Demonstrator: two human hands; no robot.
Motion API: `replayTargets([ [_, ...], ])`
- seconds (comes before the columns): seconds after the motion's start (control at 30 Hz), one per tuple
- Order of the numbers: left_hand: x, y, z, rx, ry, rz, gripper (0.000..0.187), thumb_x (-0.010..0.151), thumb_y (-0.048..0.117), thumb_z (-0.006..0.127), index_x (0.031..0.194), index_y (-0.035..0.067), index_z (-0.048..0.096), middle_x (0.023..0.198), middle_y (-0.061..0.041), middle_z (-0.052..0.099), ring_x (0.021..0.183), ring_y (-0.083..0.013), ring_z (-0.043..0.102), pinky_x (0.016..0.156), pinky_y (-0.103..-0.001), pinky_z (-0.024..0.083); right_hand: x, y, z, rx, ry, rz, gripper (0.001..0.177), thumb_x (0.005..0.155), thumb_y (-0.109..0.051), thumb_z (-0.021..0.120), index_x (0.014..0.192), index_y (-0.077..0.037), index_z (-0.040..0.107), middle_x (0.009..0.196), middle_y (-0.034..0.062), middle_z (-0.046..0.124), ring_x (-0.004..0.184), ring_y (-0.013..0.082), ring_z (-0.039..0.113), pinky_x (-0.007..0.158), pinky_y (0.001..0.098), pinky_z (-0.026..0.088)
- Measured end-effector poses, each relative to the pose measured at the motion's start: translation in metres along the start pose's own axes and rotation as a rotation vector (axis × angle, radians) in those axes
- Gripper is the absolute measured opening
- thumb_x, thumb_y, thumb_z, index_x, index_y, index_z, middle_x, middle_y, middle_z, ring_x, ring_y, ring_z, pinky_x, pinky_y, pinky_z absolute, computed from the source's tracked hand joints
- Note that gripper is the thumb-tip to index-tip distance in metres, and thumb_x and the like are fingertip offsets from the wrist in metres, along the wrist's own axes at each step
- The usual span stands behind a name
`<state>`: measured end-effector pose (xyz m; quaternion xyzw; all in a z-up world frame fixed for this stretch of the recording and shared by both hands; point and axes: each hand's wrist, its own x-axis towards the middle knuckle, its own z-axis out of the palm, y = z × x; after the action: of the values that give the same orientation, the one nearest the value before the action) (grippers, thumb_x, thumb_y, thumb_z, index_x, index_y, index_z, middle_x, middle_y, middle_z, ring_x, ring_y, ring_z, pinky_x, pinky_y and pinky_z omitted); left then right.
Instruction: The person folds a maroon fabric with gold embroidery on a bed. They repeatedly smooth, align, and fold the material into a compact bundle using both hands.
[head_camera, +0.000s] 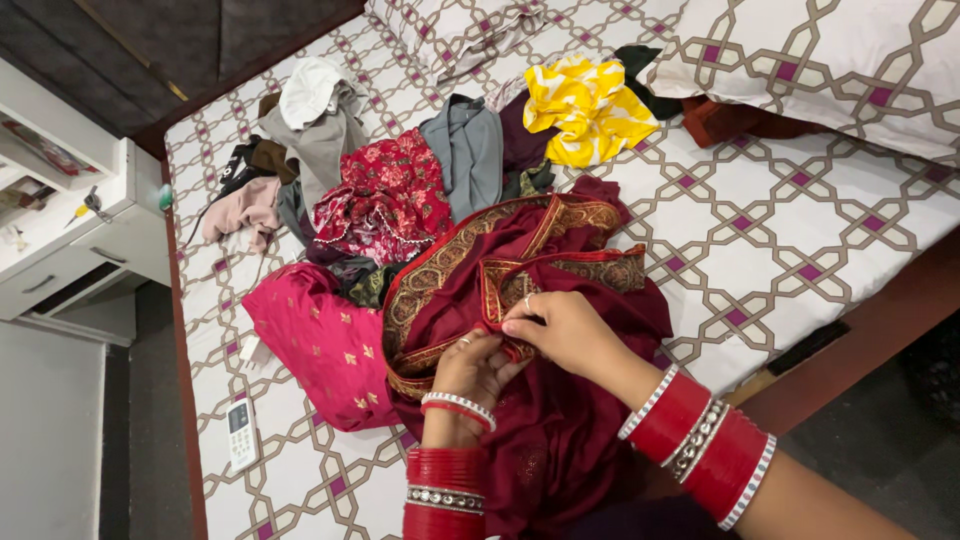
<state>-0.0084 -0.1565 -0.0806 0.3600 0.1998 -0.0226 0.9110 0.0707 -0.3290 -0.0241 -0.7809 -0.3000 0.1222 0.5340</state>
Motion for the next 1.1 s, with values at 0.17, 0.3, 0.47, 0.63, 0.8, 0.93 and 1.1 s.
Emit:
replayTargets([
  [0.17, -0.009, 0.008, 0.016, 0.008, -0.035, -0.007, 0.003, 0.095, 0.009, 0.064, 0.092, 0.01, 0.064, 0.086, -0.003, 0.069, 0.085, -0.0197, 0.071, 0.088, -0.047, 0.062, 0.006, 0.008, -0.001, 0.133, -0.001, 0.345, 0.022, 0.092, -0.025, 0.071, 0.103, -0.008, 0.079, 0.081, 0.0067, 0.077, 0.071, 0.0106, 0.069, 0.067, 0.028, 0.055],
  [0.3, -0.012, 0.01, 0.024, 0.067, 0.046, -0.022, 0.005, 0.095, 0.012, 0.068, 0.091, 0.01, 0.064, 0.077, 0.002, 0.062, 0.07, -0.0114, 0.063, 0.082, -0.044, 0.061, 0.008, 0.025, 0.004, 0.252, -0.003, 0.282, 0.019, 0.086, -0.015, 0.073, 0.1, -0.005, 0.08, 0.086, 0.0021, 0.079, 0.075, 0.0065, 0.069, 0.068, 0.0244, 0.054],
  [0.47, -0.008, 0.007, 0.022, 0.093, 0.057, -0.003, 0.007, 0.094, 0.009, 0.068, 0.089, 0.008, 0.063, 0.07, 0.003, 0.058, 0.06, -0.0086, 0.057, 0.081, -0.043, 0.062, 0.005, 0.02, 0.003, 0.297, -0.073, 0.374, 0.025, 0.082, -0.01, 0.076, 0.106, -0.005, 0.078, 0.089, 0.0021, 0.078, 0.075, 0.0084, 0.07, 0.067, 0.0276, 0.056],
  [0.63, -0.004, 0.01, 0.018, 0.004, 0.054, -0.005, 0.008, 0.097, 0.012, 0.064, 0.095, 0.005, 0.066, 0.077, -0.001, 0.064, 0.069, -0.0124, 0.061, 0.075, -0.035, 0.056, -0.004, 0.001, -0.001, 0.105, -0.112, -0.018, 0.039, 0.074, -0.004, 0.08, 0.113, -0.005, 0.074, 0.104, 0.0073, 0.074, 0.097, 0.0183, 0.067, 0.086, 0.0306, 0.054],
  [0.8, 0.006, 0.022, 0.017, -0.007, 0.092, -0.033, 0.012, 0.095, 0.013, 0.057, 0.094, 0.003, 0.064, 0.083, -0.004, 0.068, 0.076, -0.0167, 0.065, 0.085, -0.038, 0.058, -0.015, -0.027, -0.006, -0.266, 0.048, -0.353, 0.045, 0.072, 0.003, 0.069, 0.115, -0.007, 0.074, 0.124, 0.0097, 0.069, 0.123, 0.0319, 0.056, 0.105, 0.0393, 0.047],
  [0.93, 0.016, 0.019, 0.006, -0.022, -0.135, 0.011, 0.013, 0.102, 0.015, 0.061, 0.099, 0.005, 0.069, 0.08, -0.002, 0.066, 0.07, -0.0156, 0.06, 0.078, -0.036, 0.051, -0.015, -0.035, -0.007, -0.356, 0.144, -0.458, 0.046, 0.08, 0.005, 0.061, 0.124, -0.003, 0.071, 0.131, 0.0134, 0.068, 0.125, 0.0338, 0.057, 0.108, 0.0429, 0.045],
  [1.1, 0.008, 0.029, 0.021, 0.118, 0.067, -0.089, 0.018, 0.099, 0.02, 0.054, 0.098, 0.009, 0.068, 0.089, -0.001, 0.074, 0.086, -0.0144, 0.07, 0.083, -0.037, 0.05, -0.006, -0.037, -0.019, -0.376, 0.162, -0.487, 0.033, 0.089, -0.001, 0.06, 0.119, -0.006, 0.073, 0.115, 0.0129, 0.075, 0.109, 0.0296, 0.069, 0.096, 0.0379, 0.054],
])
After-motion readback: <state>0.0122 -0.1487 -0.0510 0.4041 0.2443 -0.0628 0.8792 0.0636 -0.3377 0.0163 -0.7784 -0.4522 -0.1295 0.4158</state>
